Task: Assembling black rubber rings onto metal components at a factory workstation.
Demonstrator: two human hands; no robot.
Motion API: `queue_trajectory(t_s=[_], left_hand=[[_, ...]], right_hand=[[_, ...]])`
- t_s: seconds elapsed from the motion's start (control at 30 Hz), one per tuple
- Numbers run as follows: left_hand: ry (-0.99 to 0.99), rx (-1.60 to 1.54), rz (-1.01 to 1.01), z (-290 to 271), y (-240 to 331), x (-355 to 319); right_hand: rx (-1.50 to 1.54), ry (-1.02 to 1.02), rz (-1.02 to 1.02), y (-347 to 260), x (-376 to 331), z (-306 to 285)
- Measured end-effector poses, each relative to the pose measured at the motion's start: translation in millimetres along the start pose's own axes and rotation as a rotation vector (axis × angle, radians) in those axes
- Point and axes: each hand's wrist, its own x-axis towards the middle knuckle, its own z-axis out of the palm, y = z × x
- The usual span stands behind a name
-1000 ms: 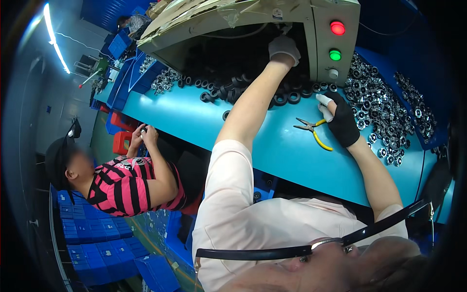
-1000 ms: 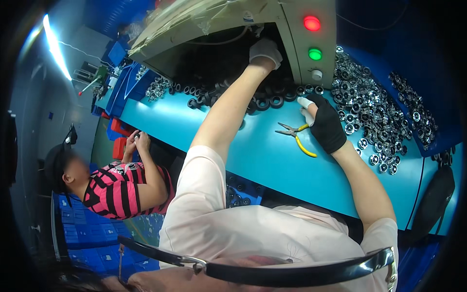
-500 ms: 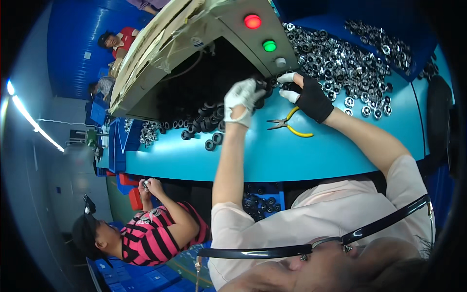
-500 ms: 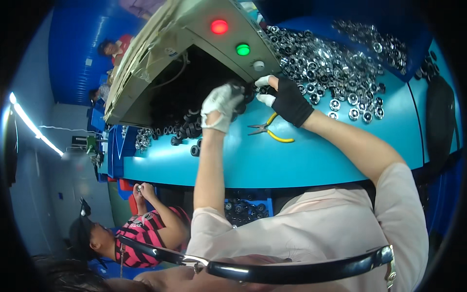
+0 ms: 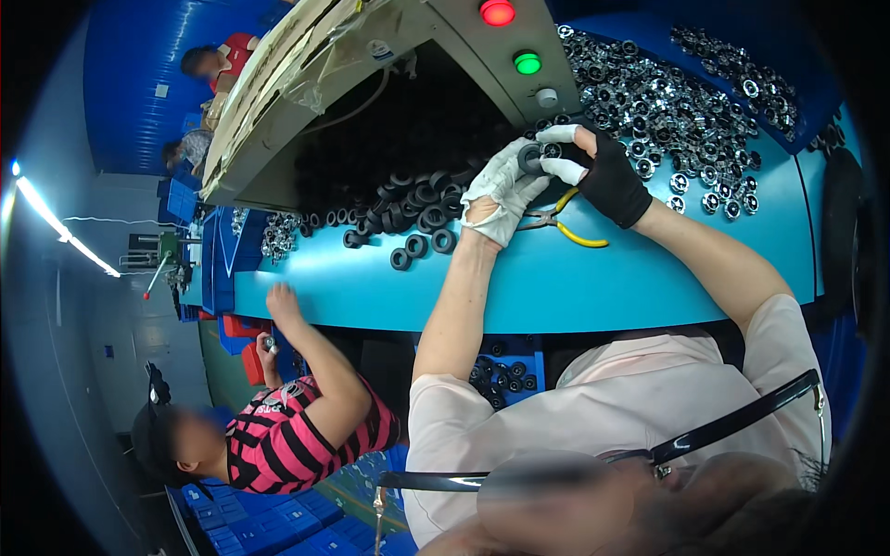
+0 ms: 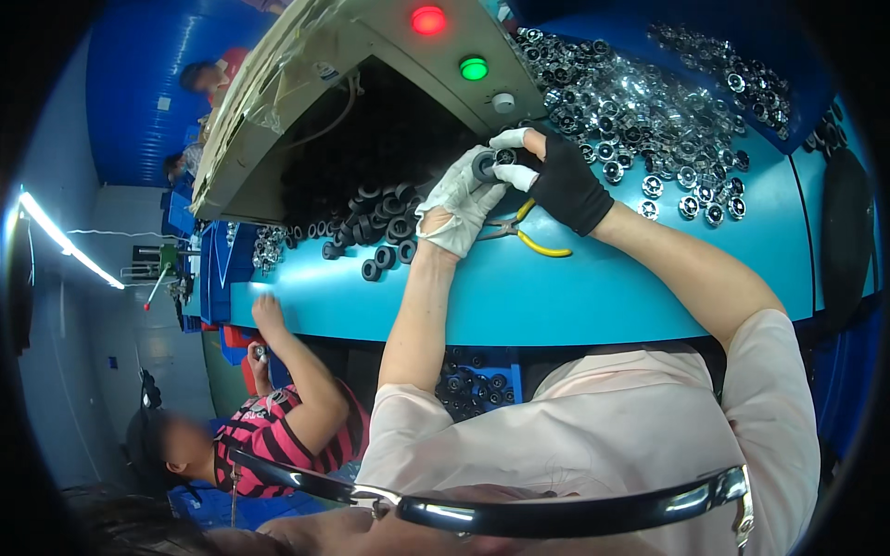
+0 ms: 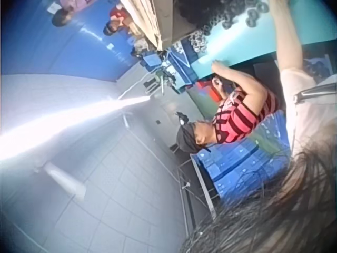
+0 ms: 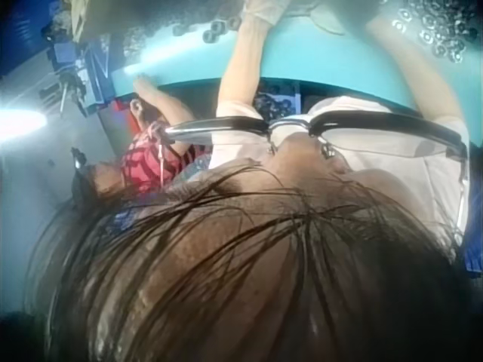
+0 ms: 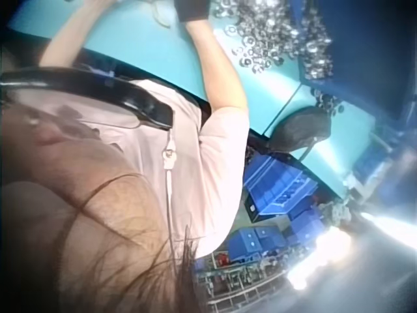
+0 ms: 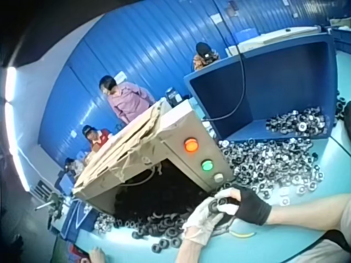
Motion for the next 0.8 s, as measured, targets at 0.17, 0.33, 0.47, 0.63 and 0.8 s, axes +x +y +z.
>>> queue_trajectory(t_s=[0.17,0.33,0.47,0.63,0.8], left_hand=[[0.001,-0.013,0.035,-1,2,-3],[0.024,-0.01,0.037,-1,4,-1],[0.012,-0.02,0.029,-3,4,1],[-0.015,-0.056,0.038,-4,4,0],[0.07,-0.04,0.021,-2,0,0]], right_hand=[[0.002,-0.009,0.02,-1,0,0],[-0.018,0.007,-0.009,3,-2,-3],[-0.017,-0.015,0.008,5,-1,-2],[-0.012,0.002,0.001,6,-3,0],[-0.038,-0.01,0.006,9,-5,0]])
